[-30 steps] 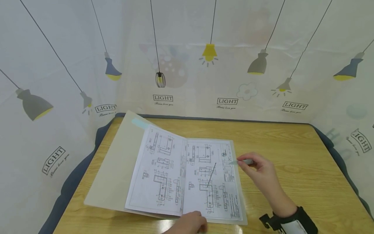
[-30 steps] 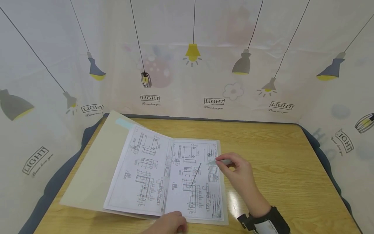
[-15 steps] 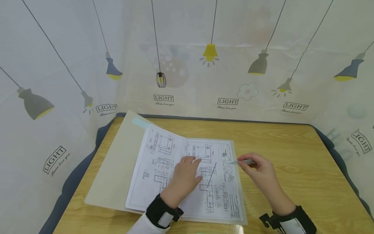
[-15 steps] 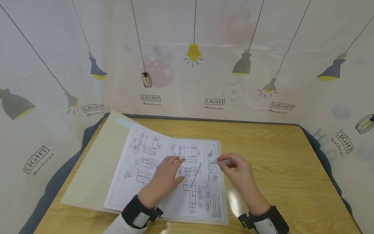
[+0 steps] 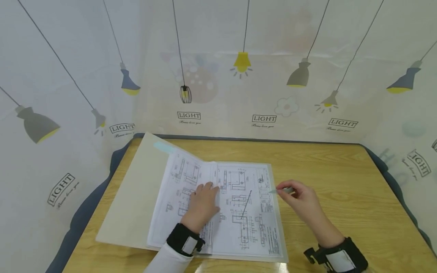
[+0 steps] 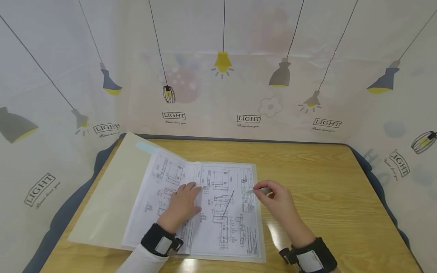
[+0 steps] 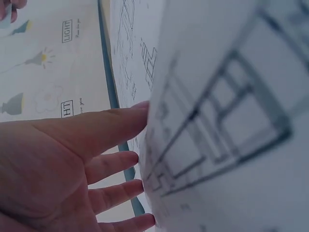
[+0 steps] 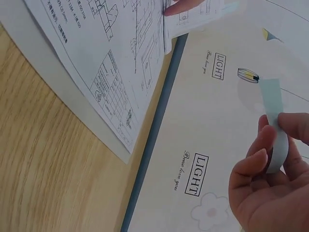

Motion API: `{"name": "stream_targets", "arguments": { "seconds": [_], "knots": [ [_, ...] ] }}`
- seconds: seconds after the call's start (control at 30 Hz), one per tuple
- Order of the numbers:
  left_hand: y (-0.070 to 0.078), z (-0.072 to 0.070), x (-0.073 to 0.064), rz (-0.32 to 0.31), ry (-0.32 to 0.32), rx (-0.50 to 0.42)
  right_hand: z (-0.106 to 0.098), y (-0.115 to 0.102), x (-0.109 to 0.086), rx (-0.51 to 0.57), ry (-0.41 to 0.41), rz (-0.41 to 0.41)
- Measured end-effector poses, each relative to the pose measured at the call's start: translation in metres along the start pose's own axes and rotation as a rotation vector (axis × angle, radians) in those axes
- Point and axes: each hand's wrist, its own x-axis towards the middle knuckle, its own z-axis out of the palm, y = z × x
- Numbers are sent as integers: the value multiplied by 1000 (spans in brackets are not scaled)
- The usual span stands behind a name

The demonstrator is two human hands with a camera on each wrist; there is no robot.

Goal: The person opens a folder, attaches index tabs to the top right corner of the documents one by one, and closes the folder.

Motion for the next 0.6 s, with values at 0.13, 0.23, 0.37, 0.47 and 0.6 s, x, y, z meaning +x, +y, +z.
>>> {"name": "stream_targets", "arguments": {
  "seconds": [0.13, 0.23, 0.37, 0.47, 0.6],
  "knots": [
    [-3, 1, -3, 13, 17, -6, 2, 9, 12, 14, -88, 111],
    [-6, 3, -3, 22, 25, -15, 3, 19, 27, 78, -135, 172],
    [-9, 8, -3, 27, 9, -31, 1, 34, 51, 159, -162, 251],
    [-11, 11, -2, 30, -1, -28, -2, 43, 70, 176, -185, 305],
    [-11, 11, -1, 41, -4, -12, -5, 54, 96, 178, -220, 352]
  ]
}}
